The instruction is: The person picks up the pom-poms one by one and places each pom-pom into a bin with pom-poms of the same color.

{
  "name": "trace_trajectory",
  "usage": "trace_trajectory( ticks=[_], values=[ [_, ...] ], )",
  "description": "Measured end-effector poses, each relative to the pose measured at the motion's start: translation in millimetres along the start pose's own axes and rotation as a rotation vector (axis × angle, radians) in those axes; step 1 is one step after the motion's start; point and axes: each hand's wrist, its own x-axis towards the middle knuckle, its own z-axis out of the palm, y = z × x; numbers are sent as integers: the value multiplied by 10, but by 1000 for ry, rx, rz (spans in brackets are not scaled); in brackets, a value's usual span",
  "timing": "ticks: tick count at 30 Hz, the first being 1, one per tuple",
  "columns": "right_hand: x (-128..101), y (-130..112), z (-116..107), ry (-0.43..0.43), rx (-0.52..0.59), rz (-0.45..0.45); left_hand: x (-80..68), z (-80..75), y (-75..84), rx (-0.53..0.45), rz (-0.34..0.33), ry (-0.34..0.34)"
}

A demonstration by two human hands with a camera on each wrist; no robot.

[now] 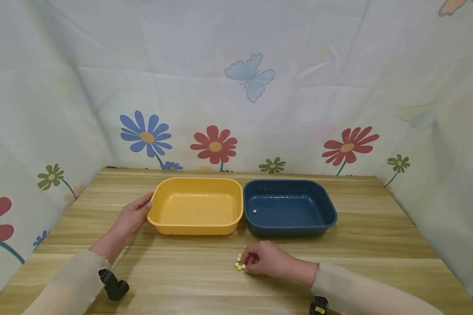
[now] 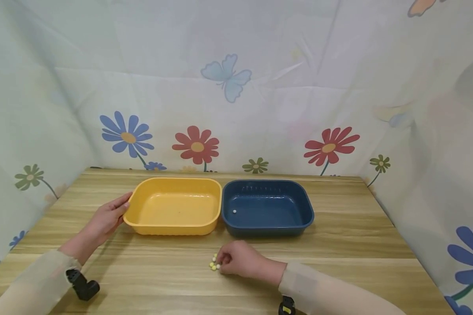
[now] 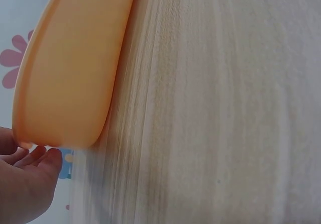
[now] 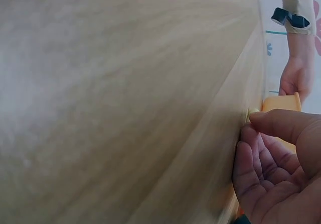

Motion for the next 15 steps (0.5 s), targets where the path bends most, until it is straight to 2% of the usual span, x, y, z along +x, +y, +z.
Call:
trace_trajectory(
  ticks=[9, 15],
  values=[
    [4, -11, 24, 15, -18, 0, 12, -3, -13, 0, -3, 5],
    [6, 28, -4, -17, 63, 20, 23, -13, -19, -5, -14, 9]
  ],
)
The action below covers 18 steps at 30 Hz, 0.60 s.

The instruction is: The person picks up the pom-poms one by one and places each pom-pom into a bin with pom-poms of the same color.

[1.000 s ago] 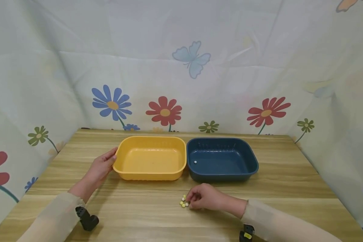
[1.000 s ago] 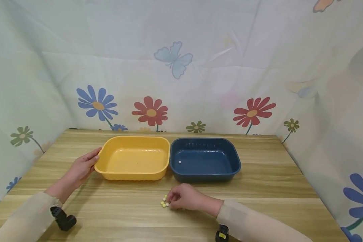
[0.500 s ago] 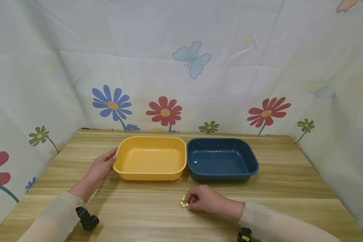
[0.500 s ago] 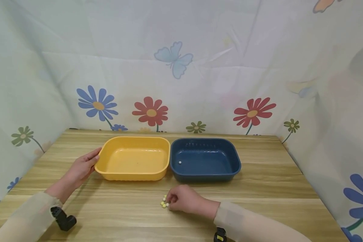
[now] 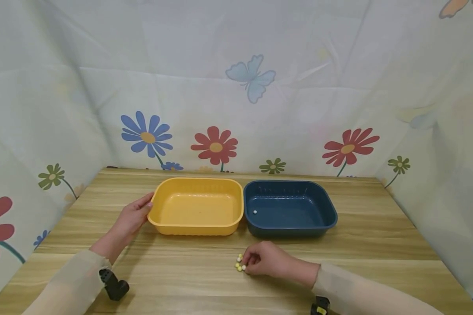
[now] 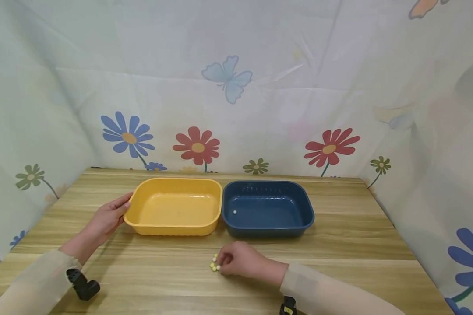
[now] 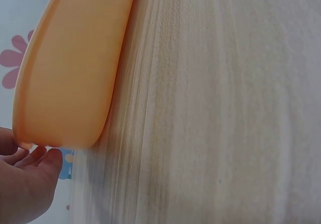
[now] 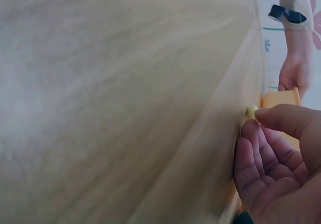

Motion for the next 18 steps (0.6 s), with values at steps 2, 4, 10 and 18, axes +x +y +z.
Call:
trace_trajectory(
  ticks=[2, 4, 10, 18],
  values=[
    [-5, 3, -22, -8, 31, 10, 2, 2, -2, 0, -2, 1],
    [-8, -1, -44, -13, 52, 19, 5, 3, -4, -2, -3, 3],
    [12, 9, -81, -29, 81, 53, 1, 9, -2, -7, -5, 6],
    [12, -54, -150, -78, 140, 119, -16, 19, 17, 10, -1, 7]
  ],
)
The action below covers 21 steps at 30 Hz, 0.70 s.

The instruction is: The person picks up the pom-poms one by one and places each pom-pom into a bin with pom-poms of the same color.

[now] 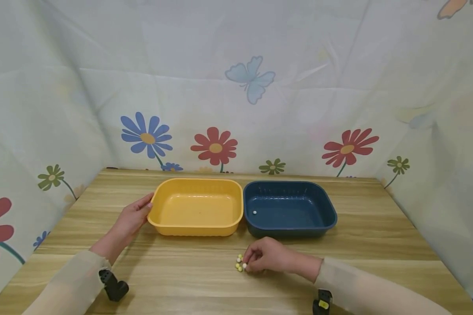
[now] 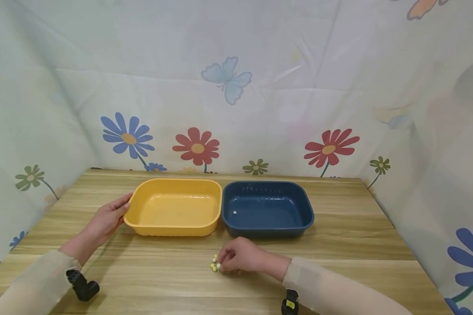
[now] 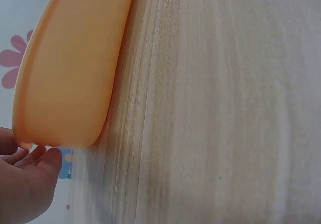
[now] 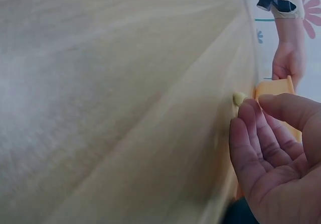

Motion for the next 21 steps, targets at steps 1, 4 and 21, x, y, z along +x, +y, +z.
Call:
trace_trajectory(
  ticks=[1, 4, 21],
  values=[
    [-7, -16, -14, -8, 4, -4, -2, 1, 1, 2, 0, 0],
    [-16, -51, -60, -18, 33, -4, -2, 3, -4, -2, 1, 1],
    [-51, -297, -456, -63, 63, 39, -6, -4, 1, 18, 8, -10]
  ],
)
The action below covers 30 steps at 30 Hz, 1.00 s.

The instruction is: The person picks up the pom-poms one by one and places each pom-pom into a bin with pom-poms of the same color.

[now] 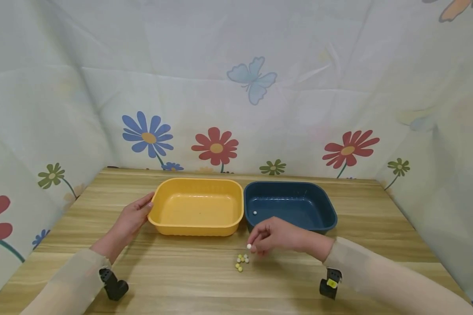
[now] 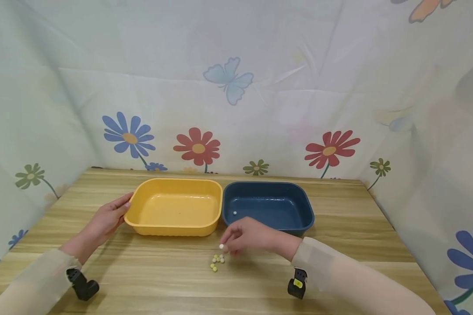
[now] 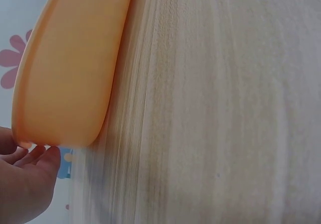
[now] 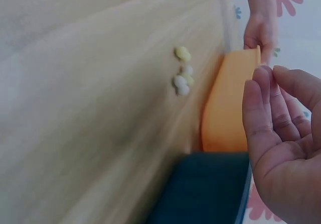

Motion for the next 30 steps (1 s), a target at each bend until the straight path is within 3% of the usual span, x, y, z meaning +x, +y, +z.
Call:
trace_trajectory(
  ticks=[14, 20, 30],
  values=[
    [51, -295, -569, 4, -58, -14, -6, 2, 4, 11, 15, -6],
    [145, -297, -828, -25, -50, -17, 9, 14, -8, 0, 16, 4],
    [309, -249, -1227, -66, -107, 67, 23, 31, -33, -66, 36, -11]
  ],
)
